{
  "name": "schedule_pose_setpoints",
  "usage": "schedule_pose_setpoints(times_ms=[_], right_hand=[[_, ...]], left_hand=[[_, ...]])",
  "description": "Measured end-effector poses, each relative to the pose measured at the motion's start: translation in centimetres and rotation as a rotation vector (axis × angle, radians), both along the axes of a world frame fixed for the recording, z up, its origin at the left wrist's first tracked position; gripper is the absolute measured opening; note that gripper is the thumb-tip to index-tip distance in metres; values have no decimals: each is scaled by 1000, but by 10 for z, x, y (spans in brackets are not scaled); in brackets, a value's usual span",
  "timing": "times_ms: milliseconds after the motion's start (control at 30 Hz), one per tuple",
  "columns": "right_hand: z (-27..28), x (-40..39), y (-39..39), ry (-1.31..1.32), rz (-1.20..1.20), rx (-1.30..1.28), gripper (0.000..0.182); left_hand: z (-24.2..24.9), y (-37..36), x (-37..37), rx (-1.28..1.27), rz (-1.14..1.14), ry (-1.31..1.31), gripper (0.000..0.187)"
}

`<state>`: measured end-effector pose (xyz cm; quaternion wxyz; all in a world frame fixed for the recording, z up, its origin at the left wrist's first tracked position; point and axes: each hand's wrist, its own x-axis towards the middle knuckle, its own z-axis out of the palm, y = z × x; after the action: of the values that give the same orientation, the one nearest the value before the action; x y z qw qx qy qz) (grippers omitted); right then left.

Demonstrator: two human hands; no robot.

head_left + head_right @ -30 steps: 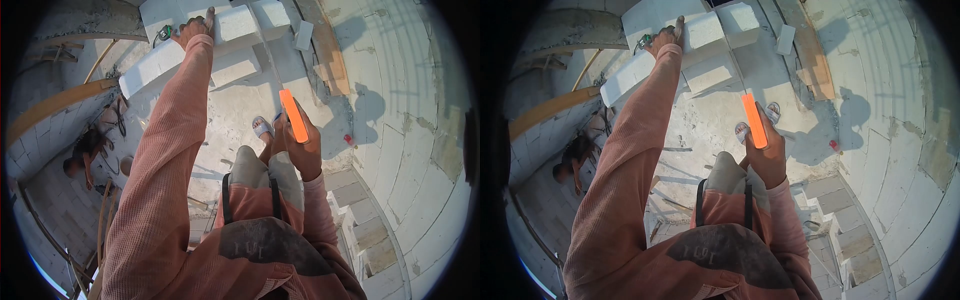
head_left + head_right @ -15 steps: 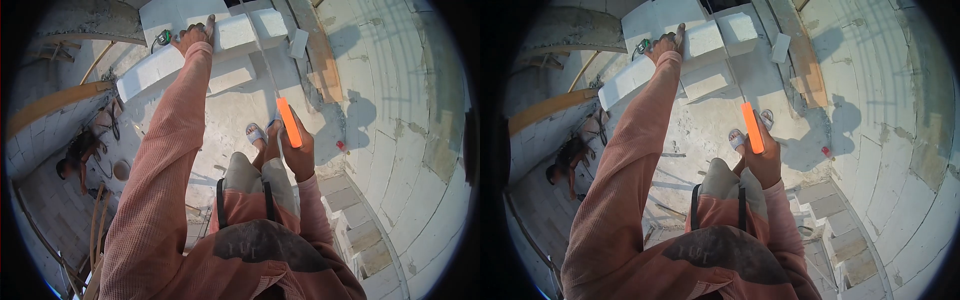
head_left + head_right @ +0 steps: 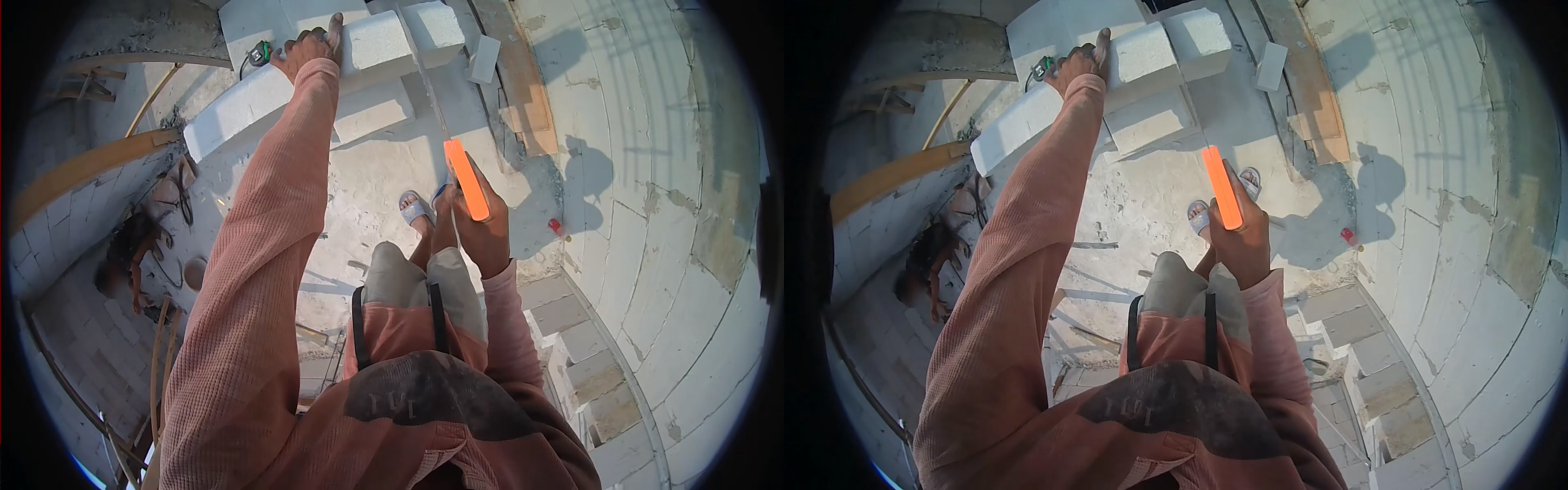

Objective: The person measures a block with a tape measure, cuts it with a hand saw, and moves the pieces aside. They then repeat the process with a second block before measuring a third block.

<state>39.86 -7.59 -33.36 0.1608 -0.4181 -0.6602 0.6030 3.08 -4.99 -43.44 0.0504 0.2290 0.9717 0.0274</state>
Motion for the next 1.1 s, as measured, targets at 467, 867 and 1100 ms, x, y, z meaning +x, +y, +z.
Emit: schedule_pose_setpoints(times_ms=[467, 867, 1100], right_hand=[[-14, -22, 24, -54, 22, 120, 50], [-2, 22, 10, -97, 94, 139, 50], [-6, 33, -35, -123, 17, 126, 52]], left_hand=[[5, 5, -6, -16, 21, 1, 72], [6, 2, -6, -31, -7, -1, 73], [5, 5, -11, -11, 8, 60, 76]])
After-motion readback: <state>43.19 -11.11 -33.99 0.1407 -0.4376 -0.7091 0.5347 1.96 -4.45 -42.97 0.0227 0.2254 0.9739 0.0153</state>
